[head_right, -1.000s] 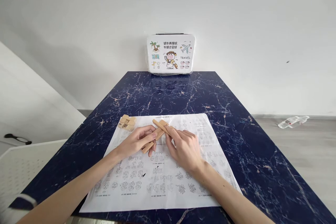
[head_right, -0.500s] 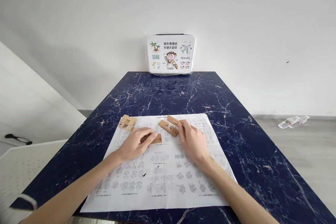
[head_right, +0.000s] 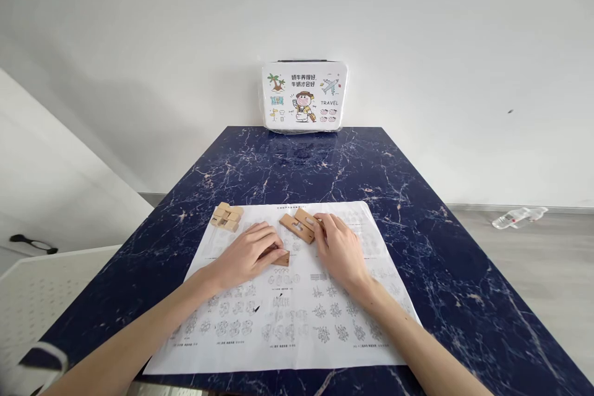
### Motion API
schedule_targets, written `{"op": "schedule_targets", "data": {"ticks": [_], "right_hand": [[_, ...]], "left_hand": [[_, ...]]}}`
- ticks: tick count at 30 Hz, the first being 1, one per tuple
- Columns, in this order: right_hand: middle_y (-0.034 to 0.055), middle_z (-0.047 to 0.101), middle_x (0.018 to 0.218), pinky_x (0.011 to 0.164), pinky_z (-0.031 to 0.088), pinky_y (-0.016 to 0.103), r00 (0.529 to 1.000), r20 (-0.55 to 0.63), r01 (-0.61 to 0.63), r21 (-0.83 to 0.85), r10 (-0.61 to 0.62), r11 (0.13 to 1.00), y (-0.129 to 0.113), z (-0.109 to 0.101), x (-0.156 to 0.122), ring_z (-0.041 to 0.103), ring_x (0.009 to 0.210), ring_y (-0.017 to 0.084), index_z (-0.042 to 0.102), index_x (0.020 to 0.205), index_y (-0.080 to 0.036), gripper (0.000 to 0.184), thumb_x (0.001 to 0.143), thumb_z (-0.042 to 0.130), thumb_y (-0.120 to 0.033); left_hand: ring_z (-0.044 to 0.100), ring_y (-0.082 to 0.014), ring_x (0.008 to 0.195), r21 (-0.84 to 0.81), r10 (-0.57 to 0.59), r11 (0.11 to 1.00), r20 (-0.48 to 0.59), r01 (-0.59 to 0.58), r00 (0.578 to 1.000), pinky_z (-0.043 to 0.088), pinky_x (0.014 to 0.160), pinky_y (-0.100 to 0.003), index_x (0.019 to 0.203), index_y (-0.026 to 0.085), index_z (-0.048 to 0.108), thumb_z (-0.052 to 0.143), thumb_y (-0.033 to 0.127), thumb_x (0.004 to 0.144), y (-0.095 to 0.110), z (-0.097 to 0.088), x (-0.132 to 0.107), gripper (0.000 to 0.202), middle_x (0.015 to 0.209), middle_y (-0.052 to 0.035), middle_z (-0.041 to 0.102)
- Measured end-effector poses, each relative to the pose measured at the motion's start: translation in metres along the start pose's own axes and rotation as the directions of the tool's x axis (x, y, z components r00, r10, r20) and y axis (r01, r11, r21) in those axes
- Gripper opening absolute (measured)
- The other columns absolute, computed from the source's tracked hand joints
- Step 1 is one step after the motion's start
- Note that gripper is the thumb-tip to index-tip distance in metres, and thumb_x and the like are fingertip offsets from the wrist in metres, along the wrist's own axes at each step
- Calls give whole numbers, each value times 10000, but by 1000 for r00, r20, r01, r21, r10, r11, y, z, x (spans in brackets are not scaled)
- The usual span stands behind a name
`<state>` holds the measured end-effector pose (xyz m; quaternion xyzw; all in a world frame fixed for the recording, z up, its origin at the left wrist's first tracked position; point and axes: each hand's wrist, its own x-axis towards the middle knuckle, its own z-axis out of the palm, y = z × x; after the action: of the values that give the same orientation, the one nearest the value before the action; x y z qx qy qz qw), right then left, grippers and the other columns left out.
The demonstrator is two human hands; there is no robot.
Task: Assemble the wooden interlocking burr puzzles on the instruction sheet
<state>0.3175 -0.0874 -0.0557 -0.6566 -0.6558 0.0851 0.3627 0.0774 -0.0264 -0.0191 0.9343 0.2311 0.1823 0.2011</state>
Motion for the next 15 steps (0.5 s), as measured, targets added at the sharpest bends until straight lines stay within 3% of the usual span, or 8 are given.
{"op": "schedule_targets", "data": {"ticks": [6,10,15], "right_hand": [[127,717,1081,779,551,430,997,41,69,16,-70,997,2,1,1,702,939,294,691,1219,-213,346,1110,395,-355],[121,688,1065,839,572,464,991,67,115,43,-118,992,0,0,1,681,940,285,725,1234,-237,351,1109,408,-325],[120,661,1086,864,586,459,958,129,243,103,-255,965,-7,-2,-1,649,999,281,726,1290,-263,348,1101,434,-279]], "left_hand": [[599,-245,1004,15,-34,999,-36,34,999,522,885,-401,991,206,613,567,382,1091,-1,1,-2,208,1036,-56,639],[584,-267,1124,16,-55,998,-97,57,994,529,955,-438,1097,226,602,583,381,1078,0,1,-3,157,1180,-77,603],[530,-316,1261,-8,-55,998,-104,55,993,507,1058,-503,1215,247,588,664,499,1012,4,-2,-2,332,1330,-109,554]]}}
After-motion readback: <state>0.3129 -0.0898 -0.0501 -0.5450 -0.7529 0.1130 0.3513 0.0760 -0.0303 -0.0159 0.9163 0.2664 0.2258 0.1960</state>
